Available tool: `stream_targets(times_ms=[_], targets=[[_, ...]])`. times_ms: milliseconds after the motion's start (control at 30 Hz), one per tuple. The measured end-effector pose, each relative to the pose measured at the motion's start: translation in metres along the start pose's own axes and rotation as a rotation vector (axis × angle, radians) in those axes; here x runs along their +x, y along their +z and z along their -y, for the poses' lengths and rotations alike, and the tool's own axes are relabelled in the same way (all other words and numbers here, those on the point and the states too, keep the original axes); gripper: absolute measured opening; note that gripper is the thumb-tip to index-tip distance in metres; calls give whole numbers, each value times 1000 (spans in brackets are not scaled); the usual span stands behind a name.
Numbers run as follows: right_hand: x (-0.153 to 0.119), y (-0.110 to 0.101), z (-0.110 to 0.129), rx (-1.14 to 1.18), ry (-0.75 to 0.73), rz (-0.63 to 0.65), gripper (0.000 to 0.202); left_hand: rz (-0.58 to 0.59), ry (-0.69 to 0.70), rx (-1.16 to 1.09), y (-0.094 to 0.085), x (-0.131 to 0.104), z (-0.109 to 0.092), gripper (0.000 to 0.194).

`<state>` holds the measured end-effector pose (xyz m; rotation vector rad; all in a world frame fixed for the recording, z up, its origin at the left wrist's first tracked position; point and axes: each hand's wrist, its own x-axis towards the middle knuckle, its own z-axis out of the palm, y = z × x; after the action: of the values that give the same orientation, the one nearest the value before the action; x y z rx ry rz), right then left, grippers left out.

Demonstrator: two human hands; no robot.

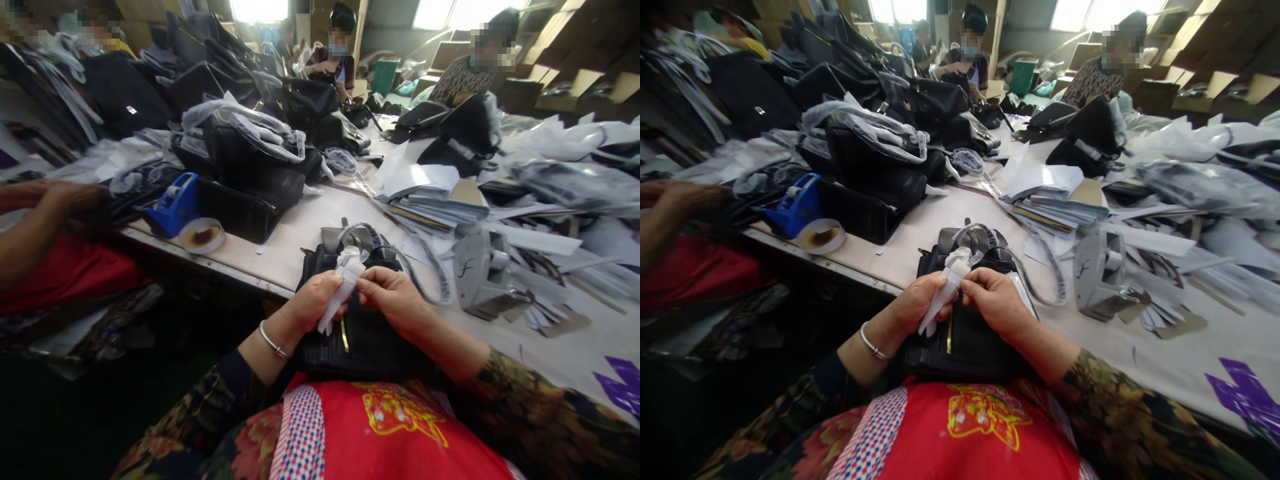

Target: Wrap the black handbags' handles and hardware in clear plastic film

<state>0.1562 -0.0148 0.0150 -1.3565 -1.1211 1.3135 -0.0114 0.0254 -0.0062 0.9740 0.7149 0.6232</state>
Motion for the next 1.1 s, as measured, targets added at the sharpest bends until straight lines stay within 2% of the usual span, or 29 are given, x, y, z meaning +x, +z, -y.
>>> stream_targets(times_ms=[133,200,233,300,400,433,533,667,733,833,900,967,1033,1100], targets=[[1,-1,3,-150,-29,-4,22,-3,-134,-96,1,2,-4,33],[-3,-4,6,-303,-51,-81,21,-8,-168,-102,1,2,-5,31],[-6,-6,8,-408,-107,-134,20,-10,-167,-101,1,2,-5,29],[-12,-10,13,-695,-316,-184,22,-4,-142,-96,0,2,-5,28],[-15,-11,19,-1177,-649,-76,47,30,-87,-47,2,2,-3,32],[-13,-10,19,-1298,-711,-36,48,47,-75,-17,3,2,-2,33],[0,-6,18,-1483,-786,13,30,85,-74,125,7,-1,-4,33],[17,-1,17,-1543,-812,100,23,17,-129,467,11,-8,-12,42],[20,-1,21,-1533,-790,170,25,-47,-24,684,11,-12,-16,45],[20,-8,30,-1444,-707,247,37,-192,221,1002,8,-14,-18,47],[18,-20,35,-1310,-667,184,51,-287,300,1126,7,-12,-16,52],[14,-39,36,-1157,-651,35,57,-336,298,1168,5,-8,-16,58],[8,-64,30,-1044,-631,-129,50,-344,238,1171,4,-2,-19,55],[1,-90,19,-970,-555,-257,43,-309,169,1095,2,5,-23,42]])
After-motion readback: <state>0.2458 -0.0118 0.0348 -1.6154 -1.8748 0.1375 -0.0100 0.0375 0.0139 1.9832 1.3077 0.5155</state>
